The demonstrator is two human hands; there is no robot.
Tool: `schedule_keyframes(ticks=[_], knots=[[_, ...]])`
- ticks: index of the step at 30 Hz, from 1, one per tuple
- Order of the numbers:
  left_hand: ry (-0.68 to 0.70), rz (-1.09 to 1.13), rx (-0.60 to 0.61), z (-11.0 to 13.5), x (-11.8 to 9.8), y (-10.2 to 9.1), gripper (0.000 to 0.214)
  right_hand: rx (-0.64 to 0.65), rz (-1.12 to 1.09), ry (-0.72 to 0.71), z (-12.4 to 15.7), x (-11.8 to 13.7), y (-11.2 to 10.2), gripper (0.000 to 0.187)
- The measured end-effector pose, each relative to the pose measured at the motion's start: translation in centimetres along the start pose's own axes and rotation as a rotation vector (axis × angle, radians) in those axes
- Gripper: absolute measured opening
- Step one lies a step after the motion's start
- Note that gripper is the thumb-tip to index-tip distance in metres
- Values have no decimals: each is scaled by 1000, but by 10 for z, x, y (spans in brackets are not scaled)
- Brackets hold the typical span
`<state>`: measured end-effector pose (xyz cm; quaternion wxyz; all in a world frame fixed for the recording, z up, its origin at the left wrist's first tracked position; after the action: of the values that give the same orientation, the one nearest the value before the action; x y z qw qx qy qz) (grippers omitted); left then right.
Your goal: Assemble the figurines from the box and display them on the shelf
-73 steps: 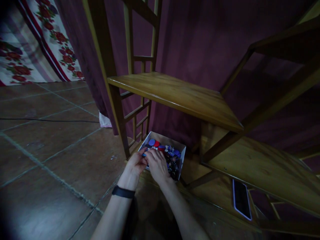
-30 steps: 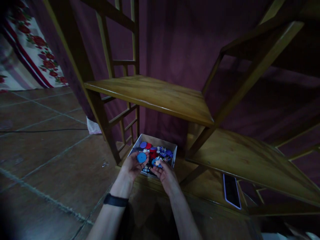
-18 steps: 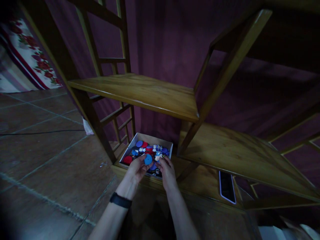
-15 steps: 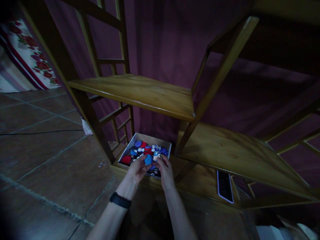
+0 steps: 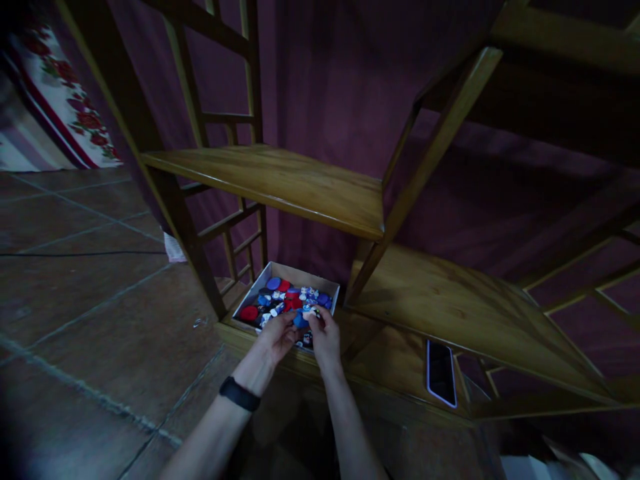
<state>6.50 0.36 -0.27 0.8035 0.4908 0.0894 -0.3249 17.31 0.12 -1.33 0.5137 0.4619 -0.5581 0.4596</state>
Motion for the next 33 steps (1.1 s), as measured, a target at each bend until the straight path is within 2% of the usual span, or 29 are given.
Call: schedule_keyframes(ticks=[12, 21, 27, 33], knots=[[78, -28, 0, -4, 2, -6, 9, 55, -88, 19, 2, -5, -1, 35], [52, -43, 18, -2, 1, -7, 6, 10, -159, 79, 0, -9, -3, 37], [108, -70, 45, 1, 0, -7, 8, 4, -100, 59, -1, -8, -3, 35], [138, -106, 15, -2, 0, -12, 10, 22, -41, 23, -1, -3, -3, 34]])
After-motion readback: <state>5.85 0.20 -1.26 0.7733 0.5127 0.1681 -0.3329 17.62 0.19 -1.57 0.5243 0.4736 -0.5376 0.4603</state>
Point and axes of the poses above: each hand's wrist, its own z-axis away from the middle knuckle, its own y-axis out of the palm, x = y × z, the point moved 4 cm from there along -z, towards the middle knuckle, and after that the axes turned 3 degrees about x, right-handed, at the moved point
